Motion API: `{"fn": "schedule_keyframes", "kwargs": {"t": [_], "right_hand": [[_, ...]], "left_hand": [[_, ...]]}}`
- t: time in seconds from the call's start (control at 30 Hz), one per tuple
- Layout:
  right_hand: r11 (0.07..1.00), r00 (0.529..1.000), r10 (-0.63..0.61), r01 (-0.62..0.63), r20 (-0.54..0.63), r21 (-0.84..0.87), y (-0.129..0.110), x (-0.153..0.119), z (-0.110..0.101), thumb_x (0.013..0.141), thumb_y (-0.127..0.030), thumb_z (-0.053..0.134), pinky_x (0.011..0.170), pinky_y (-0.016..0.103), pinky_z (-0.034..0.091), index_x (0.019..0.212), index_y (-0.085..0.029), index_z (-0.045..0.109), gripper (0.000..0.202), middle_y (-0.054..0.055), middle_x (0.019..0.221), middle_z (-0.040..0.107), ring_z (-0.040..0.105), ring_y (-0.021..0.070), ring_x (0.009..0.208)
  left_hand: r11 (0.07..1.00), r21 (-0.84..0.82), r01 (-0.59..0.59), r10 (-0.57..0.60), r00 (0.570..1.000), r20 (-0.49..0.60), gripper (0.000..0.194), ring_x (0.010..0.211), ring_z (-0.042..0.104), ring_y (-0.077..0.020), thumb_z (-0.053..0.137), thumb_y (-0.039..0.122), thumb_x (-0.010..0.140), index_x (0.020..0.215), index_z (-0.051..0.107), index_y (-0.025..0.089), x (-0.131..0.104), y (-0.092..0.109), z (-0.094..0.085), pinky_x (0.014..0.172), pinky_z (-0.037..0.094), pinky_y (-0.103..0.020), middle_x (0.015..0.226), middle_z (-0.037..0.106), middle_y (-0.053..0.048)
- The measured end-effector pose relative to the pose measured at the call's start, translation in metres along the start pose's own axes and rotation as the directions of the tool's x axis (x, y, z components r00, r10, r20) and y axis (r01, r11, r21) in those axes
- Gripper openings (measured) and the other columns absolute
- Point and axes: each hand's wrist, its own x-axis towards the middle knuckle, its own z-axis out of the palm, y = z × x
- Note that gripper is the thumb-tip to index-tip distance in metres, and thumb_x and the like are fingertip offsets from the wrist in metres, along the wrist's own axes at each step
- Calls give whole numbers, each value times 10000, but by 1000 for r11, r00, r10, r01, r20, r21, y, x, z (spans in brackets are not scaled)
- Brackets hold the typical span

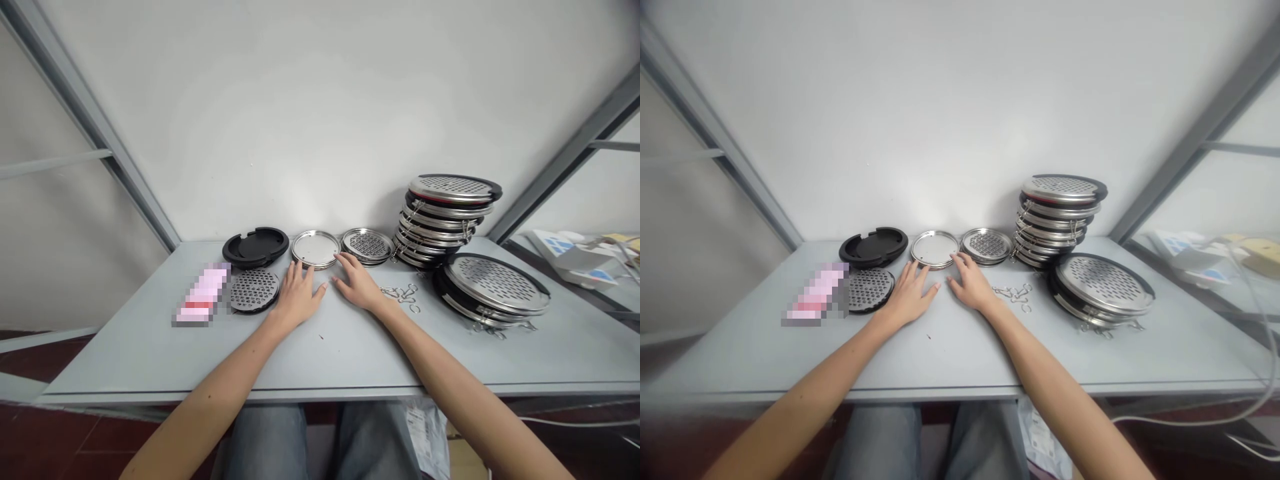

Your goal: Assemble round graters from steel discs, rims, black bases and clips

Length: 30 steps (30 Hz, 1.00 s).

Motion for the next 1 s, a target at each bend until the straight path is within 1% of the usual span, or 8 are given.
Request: {"fn": "schedule_keyframes", "kwargs": {"t": [0.1,0.23,0.3,0.4,0.5,0.63,0.87,1.0], "right_hand": [[997,1000,-2,2,7,-78,1,2,1,879,-282,484,1063,476,382,1396,-143,417,539,176,1432,383,392,305,1313],[985,999,-34,29,-29,-172,0,11,3,900,-226,429,1028,495,395,1318,-170,521,432,156,1414,434,442,312,1247],[979,998,-60,52,-35,-197,-1,16,6,910,-205,404,1028,504,381,1300,-180,541,414,142,1386,482,434,311,1247],[976,997,-83,80,-5,-203,-3,23,9,929,-199,383,1010,481,388,1245,-182,591,379,126,1237,604,455,297,1216],[981,996,-84,84,8,-175,-2,28,9,940,-239,402,949,439,426,1139,-191,658,328,114,1091,656,523,279,1093],[994,996,-80,77,-37,-80,1,34,3,934,-307,454,881,402,454,1015,-202,705,283,97,1004,666,566,253,952],[997,982,-54,63,-181,46,-5,34,-3,943,-362,431,901,404,451,1008,-227,698,307,92,1000,656,574,252,969],[992,955,-22,57,-296,110,-12,36,-14,937,-348,448,892,385,458,984,-207,695,288,88,961,657,581,239,952]], "left_hand": [[1000,-7,-4,4,1000,18,644,1436,151,-374,385,514,935,1440,321,120,0,-1,2,1127,216,-483,1535,230,-211],[1000,1,9,-9,999,40,663,1439,119,-392,391,511,932,1460,293,122,1,-1,2,1120,216,-500,1551,185,-221],[1000,9,16,-16,998,53,669,1441,113,-392,389,516,931,1465,281,128,1,-2,1,1116,218,-507,1556,178,-214],[1000,22,13,-15,997,69,677,1443,116,-384,391,517,929,1470,263,131,1,-2,1,1116,218,-504,1559,177,-208],[999,35,5,-8,997,75,679,1445,109,-376,390,519,929,1470,265,129,1,-1,0,1123,206,-498,1560,181,-203],[999,46,-5,1,997,75,684,1442,101,-393,398,503,930,1463,279,91,0,2,-3,1130,182,-502,1550,180,-237],[1000,6,-22,21,994,111,678,1447,88,-381,398,510,929,1463,282,109,-4,7,-7,1136,180,-497,1562,152,-222],[1000,-7,-9,10,988,152,721,1450,58,-379,380,541,924,1489,211,126,-4,6,-5,1138,150,-526,1574,105,-211]]}}
